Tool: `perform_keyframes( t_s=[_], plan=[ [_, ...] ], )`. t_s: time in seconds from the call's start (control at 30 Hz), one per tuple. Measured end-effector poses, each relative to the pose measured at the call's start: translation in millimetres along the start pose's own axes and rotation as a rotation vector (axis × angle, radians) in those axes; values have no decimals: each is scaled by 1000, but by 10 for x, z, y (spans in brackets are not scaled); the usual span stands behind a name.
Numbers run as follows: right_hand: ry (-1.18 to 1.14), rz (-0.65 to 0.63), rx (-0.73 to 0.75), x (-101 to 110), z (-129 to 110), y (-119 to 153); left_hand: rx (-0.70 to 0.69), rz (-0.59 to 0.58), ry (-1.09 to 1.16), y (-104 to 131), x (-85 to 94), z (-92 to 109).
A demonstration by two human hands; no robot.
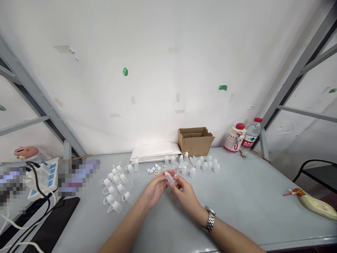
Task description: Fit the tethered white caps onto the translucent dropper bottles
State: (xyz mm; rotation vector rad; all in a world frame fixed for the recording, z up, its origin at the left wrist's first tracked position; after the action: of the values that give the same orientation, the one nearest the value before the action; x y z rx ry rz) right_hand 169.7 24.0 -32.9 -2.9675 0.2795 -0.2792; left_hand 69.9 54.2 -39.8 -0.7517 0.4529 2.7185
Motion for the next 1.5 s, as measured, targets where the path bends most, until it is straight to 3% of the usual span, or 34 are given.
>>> perform_keyframes(
  t_s=[0.2, 0.6, 0.73, 0.97, 1.1, 1.4, 1.5],
  plan=[
    [73, 17, 27, 12, -16, 10, 59, -2, 59, 10, -2, -30],
    [280, 144, 229, 53, 11, 32, 94, 12, 46, 8, -9, -99],
    [213, 114, 150, 48, -11, 36, 96, -7, 86, -26, 5, -134],
    [-119, 3, -138, -16, 29, 3, 106, 23, 131, -52, 42, -148],
    [-194, -19, -169, -33, 25, -14, 98, 44, 122, -38, 21, -148],
    [97, 94, 26, 75, -51, -10, 98, 46, 149, 0, -20, -135],
    [128, 95, 59, 73, -57, -10, 39, 78, 124, 4, -16, -126]
  ],
)
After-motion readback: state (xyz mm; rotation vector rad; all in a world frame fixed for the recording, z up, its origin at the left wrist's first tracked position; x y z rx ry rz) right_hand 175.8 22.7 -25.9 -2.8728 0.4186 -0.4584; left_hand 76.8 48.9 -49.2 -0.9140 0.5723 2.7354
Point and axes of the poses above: each hand's wrist, its own y-axis away from the middle knuckle, its own x-axis out of the back of the hand, z = x × y, the point moved 7 cm from there along -y, towards the middle knuckle, and after that the axes turned 11 degrees about z, right-handed, at the moved point
